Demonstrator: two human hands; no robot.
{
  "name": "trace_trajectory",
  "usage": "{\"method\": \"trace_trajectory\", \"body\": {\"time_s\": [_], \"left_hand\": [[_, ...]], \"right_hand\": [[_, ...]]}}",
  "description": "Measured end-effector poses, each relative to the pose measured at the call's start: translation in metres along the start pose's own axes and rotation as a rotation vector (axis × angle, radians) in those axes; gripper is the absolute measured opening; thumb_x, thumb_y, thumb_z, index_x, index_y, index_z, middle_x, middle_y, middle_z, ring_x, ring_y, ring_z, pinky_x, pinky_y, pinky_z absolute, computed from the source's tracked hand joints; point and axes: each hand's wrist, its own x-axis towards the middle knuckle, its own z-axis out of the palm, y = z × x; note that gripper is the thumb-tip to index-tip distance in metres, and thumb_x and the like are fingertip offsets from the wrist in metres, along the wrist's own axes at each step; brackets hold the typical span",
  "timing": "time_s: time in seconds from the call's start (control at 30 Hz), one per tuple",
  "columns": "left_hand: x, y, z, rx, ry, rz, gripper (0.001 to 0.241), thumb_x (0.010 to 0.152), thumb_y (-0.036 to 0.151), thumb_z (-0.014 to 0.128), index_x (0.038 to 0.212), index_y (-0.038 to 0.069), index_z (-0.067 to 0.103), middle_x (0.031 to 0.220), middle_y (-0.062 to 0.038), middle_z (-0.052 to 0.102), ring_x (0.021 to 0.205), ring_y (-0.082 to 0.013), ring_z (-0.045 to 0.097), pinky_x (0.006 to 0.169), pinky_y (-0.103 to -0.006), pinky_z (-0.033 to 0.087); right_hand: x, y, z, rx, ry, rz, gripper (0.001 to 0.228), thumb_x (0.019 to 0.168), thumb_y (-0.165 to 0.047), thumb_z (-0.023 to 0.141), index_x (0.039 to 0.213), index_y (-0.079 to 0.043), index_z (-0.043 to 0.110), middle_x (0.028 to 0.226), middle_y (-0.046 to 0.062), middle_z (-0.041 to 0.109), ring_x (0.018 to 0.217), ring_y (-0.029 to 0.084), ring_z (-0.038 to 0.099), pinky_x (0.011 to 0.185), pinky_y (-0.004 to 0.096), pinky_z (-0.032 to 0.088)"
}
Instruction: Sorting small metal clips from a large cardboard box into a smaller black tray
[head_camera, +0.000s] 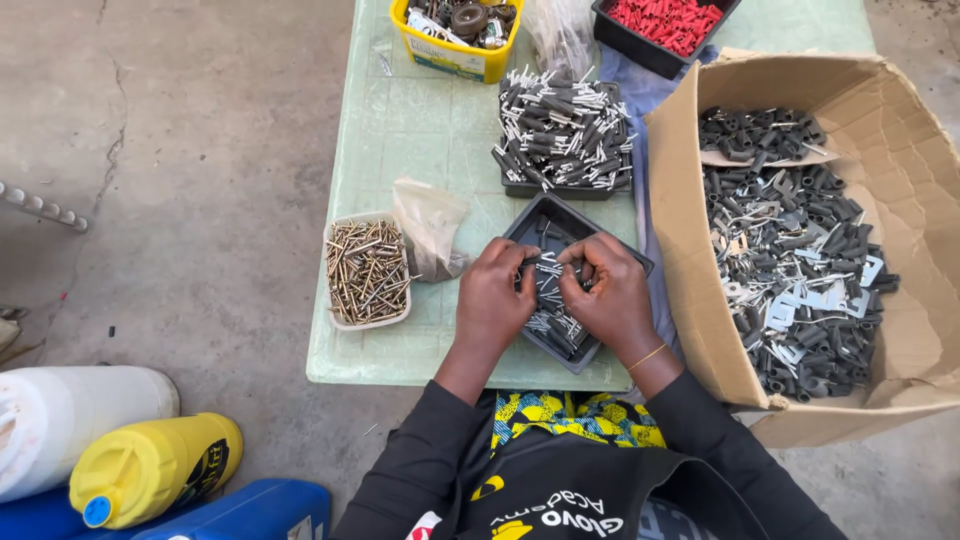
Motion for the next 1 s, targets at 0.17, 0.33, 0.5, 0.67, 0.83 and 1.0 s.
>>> {"method": "trace_trajectory", "body": {"time_s": [0.17, 0.33, 0.5, 0.67, 0.83, 1.0], "left_hand": [[0.000, -0.005, 0.003, -0.005, -0.001, 0.010, 0.023, 0.079, 0.006, 0.073, 0.098, 0.018, 0.076, 0.090, -0.002, 0.069, 0.081, -0.0337, 0.074, 0.067, -0.0452, 0.063], [0.001, -0.002, 0.001, -0.014, -0.012, -0.004, 0.022, 0.079, 0.006, 0.074, 0.098, 0.018, 0.077, 0.090, -0.002, 0.069, 0.081, -0.0338, 0.074, 0.068, -0.0445, 0.063], [0.002, -0.001, -0.001, 0.020, -0.042, 0.012, 0.025, 0.078, 0.007, 0.075, 0.099, 0.019, 0.078, 0.089, -0.004, 0.070, 0.079, -0.0349, 0.073, 0.068, -0.0468, 0.063], [-0.002, -0.002, 0.000, 0.006, -0.008, 0.012, 0.022, 0.080, 0.007, 0.074, 0.099, 0.017, 0.077, 0.091, -0.004, 0.070, 0.082, -0.0341, 0.074, 0.070, -0.0449, 0.063], [-0.001, 0.000, -0.003, -0.037, 0.033, 0.005, 0.020, 0.083, 0.006, 0.072, 0.100, 0.015, 0.076, 0.093, -0.002, 0.070, 0.088, -0.0313, 0.074, 0.073, -0.0407, 0.063], [0.002, 0.004, -0.005, -0.068, 0.041, 0.011, 0.021, 0.084, 0.002, 0.072, 0.102, 0.012, 0.077, 0.092, -0.004, 0.070, 0.088, -0.0329, 0.074, 0.073, -0.0414, 0.063]], "right_hand": [[0.004, -0.008, -0.001, 0.018, 0.016, -0.042, 0.016, 0.082, 0.003, 0.073, 0.092, -0.008, 0.077, 0.065, 0.009, 0.056, 0.052, 0.029, 0.058, 0.049, 0.037, 0.048], [0.001, 0.001, 0.001, 0.104, 0.018, 0.032, 0.016, 0.085, 0.002, 0.076, 0.100, -0.004, 0.076, 0.075, 0.013, 0.070, 0.052, 0.022, 0.058, 0.048, 0.031, 0.046], [-0.001, 0.005, 0.004, 0.170, 0.006, 0.073, 0.018, 0.086, 0.001, 0.079, 0.103, 0.000, 0.073, 0.078, 0.013, 0.076, 0.050, 0.015, 0.060, 0.047, 0.026, 0.045], [0.000, 0.003, -0.002, 0.032, 0.010, 0.021, 0.012, 0.093, 0.000, 0.070, 0.103, -0.005, 0.075, 0.081, 0.013, 0.074, 0.062, 0.025, 0.065, 0.055, 0.032, 0.051], [-0.001, 0.017, 0.004, -0.273, -0.147, -0.027, 0.014, 0.078, -0.004, 0.076, 0.090, -0.010, 0.076, 0.086, 0.011, 0.068, 0.084, 0.036, 0.066, 0.075, 0.045, 0.055], [0.000, 0.017, 0.004, -0.522, -0.336, -0.016, 0.017, 0.079, -0.018, 0.078, 0.094, -0.012, 0.072, 0.092, 0.009, 0.064, 0.090, 0.035, 0.062, 0.077, 0.047, 0.056]]}}
